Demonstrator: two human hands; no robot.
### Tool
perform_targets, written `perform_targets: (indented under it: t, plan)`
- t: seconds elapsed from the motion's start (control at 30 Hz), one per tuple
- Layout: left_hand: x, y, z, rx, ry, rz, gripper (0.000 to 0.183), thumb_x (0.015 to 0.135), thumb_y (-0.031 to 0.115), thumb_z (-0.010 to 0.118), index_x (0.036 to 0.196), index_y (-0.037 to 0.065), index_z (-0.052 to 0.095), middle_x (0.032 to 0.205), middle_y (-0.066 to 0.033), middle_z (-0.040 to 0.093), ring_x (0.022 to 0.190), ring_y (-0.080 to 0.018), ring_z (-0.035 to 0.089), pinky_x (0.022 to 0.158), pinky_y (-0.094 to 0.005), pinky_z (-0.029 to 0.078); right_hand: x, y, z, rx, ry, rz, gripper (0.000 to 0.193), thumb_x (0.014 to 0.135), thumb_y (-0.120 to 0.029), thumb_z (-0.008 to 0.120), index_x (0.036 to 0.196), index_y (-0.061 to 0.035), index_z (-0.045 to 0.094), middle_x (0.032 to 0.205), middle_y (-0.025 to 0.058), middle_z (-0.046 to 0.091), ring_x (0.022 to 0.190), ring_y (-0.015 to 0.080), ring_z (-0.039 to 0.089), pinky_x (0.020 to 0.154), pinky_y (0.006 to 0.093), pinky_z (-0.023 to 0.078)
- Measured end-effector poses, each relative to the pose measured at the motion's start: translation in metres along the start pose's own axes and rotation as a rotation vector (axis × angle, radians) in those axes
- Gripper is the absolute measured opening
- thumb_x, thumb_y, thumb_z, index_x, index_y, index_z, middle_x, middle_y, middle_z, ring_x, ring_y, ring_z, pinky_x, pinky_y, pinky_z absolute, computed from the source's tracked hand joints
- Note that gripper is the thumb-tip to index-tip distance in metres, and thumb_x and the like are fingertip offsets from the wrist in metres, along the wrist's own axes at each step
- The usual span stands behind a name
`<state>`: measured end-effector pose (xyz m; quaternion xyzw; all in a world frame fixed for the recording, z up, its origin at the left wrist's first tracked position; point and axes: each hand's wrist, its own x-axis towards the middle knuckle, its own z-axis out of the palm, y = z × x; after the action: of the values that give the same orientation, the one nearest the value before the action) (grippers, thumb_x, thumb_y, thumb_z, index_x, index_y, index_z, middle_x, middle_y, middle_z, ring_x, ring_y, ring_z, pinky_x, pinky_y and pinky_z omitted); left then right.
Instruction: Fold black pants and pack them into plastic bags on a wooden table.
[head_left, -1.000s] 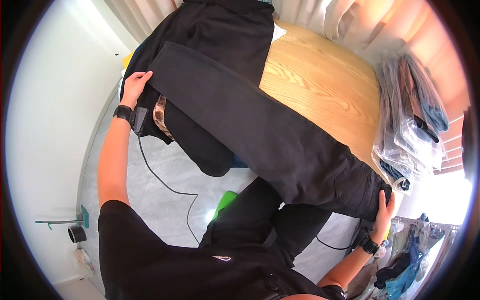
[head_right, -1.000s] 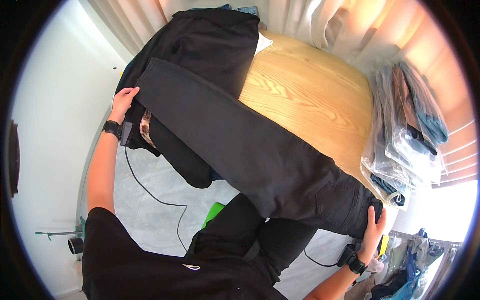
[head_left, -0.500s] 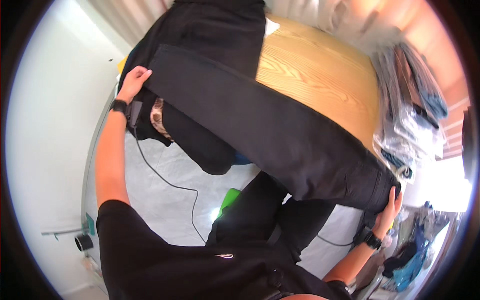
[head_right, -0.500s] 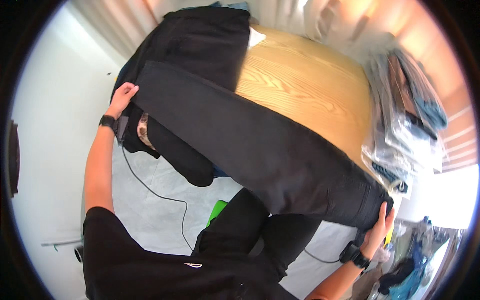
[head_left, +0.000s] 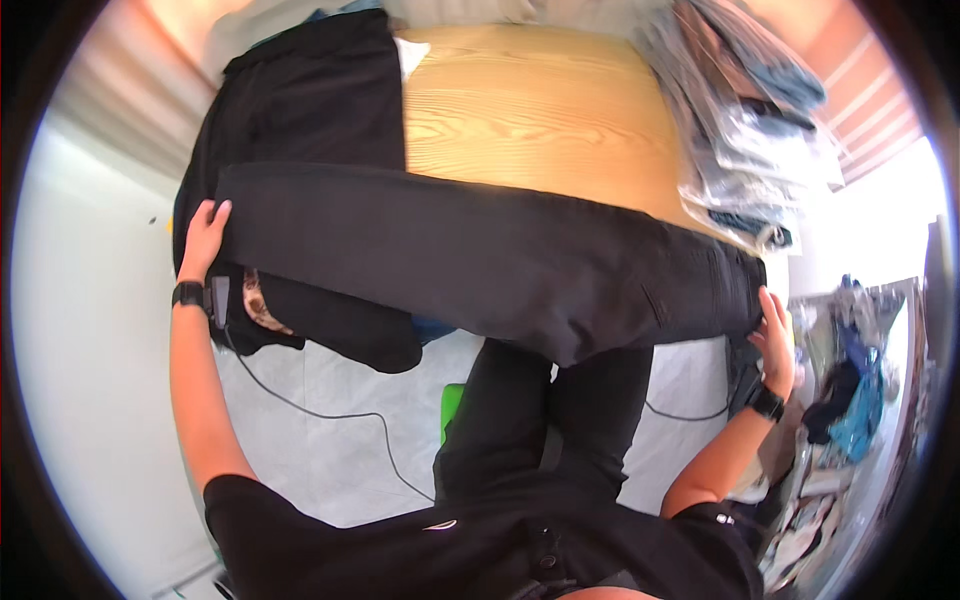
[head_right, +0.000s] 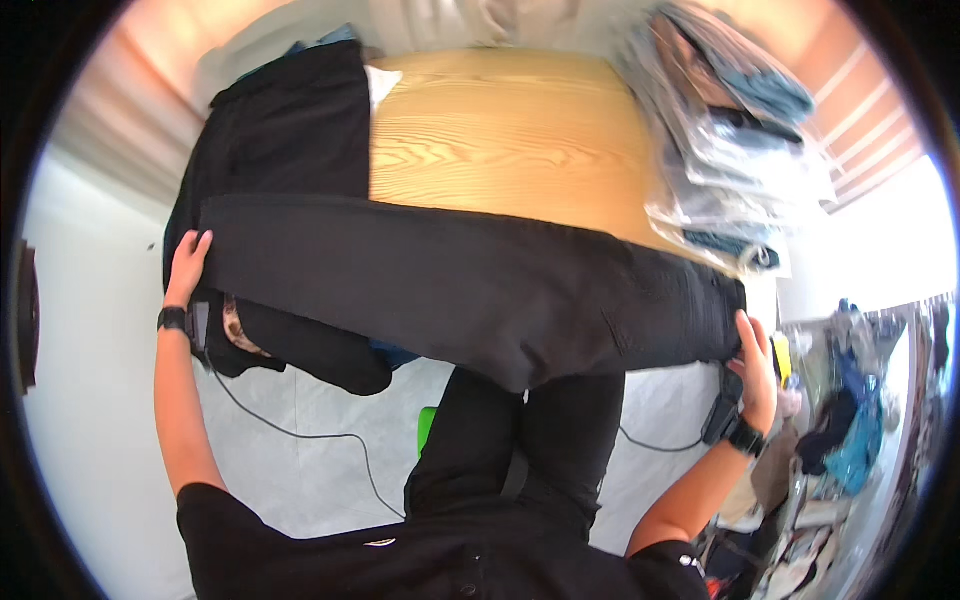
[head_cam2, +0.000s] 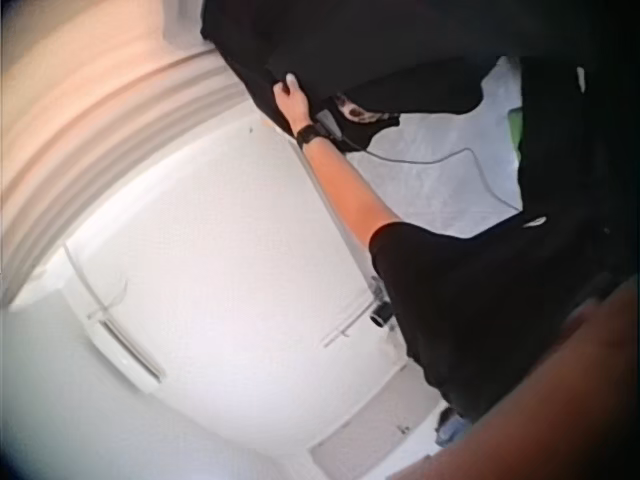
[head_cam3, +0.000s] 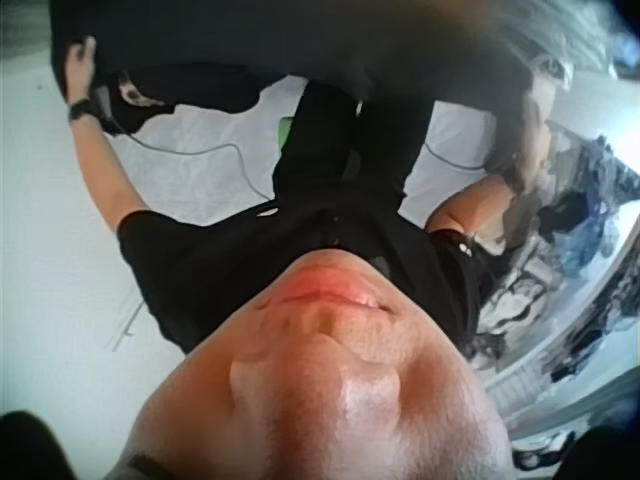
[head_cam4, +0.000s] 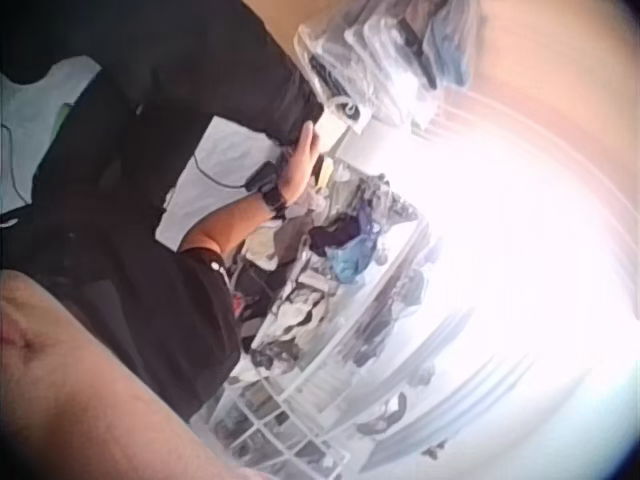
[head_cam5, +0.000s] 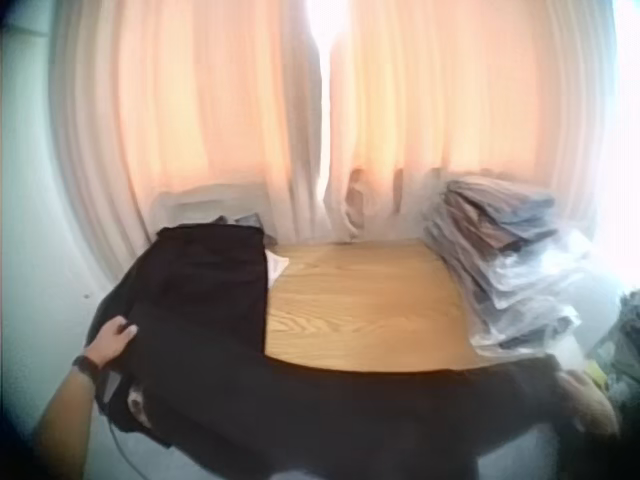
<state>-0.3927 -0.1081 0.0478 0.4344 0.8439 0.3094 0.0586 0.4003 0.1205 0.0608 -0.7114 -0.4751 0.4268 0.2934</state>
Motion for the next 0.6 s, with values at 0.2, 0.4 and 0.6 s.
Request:
perform_targets:
  t: [0.2, 0.4, 0.6]
  plan:
    - [-0.017, 0.006, -0.003, 0.254, 0.268, 0.069, 0.04, 0.095, 0.036, 0.049, 0.115, 0.001, 0.05, 0.109, -0.0252, 0.058, 0.105, -0.0411, 0.054, 0.088, -0.0403, 0.043, 0.004, 0.02, 0.016, 0.234, -0.207, -0.171, 0.029, 0.089, -0.019, 0.062, 0.114, -0.0051, 0.059, 0.094, -0.0024, 0.064, 0.074, 0.0032, 0.058, 0.058, 0.0163, 0.045]
    - [-0.002, 0.043, -0.033, 0.259, 0.33, 0.084, 0.041, 0.095, 0.039, 0.049, 0.106, -0.001, 0.052, 0.093, -0.0216, 0.061, 0.085, -0.0353, 0.057, 0.08, -0.0379, 0.044, -0.003, -0.013, -0.005, 0.079, 0.064, -0.401, 0.012, 0.086, -0.017, 0.066, 0.085, -0.0078, 0.059, 0.07, -0.0078, 0.054, 0.058, -0.0002, 0.045, 0.048, 0.017, 0.032]
    - [-0.018, 0.014, 0.008, 0.322, 0.198, -0.008, 0.041, 0.094, 0.038, 0.052, 0.107, -0.001, 0.049, 0.1, -0.0223, 0.06, 0.094, -0.0363, 0.058, 0.084, -0.0395, 0.044, 0.061, 0.021, 0.015, -0.095, 0.326, -0.51, 0.02, 0.08, -0.016, 0.072, 0.089, -0.0023, 0.062, 0.077, -0.0007, 0.061, 0.064, 0.006, 0.053, 0.056, 0.0221, 0.042]
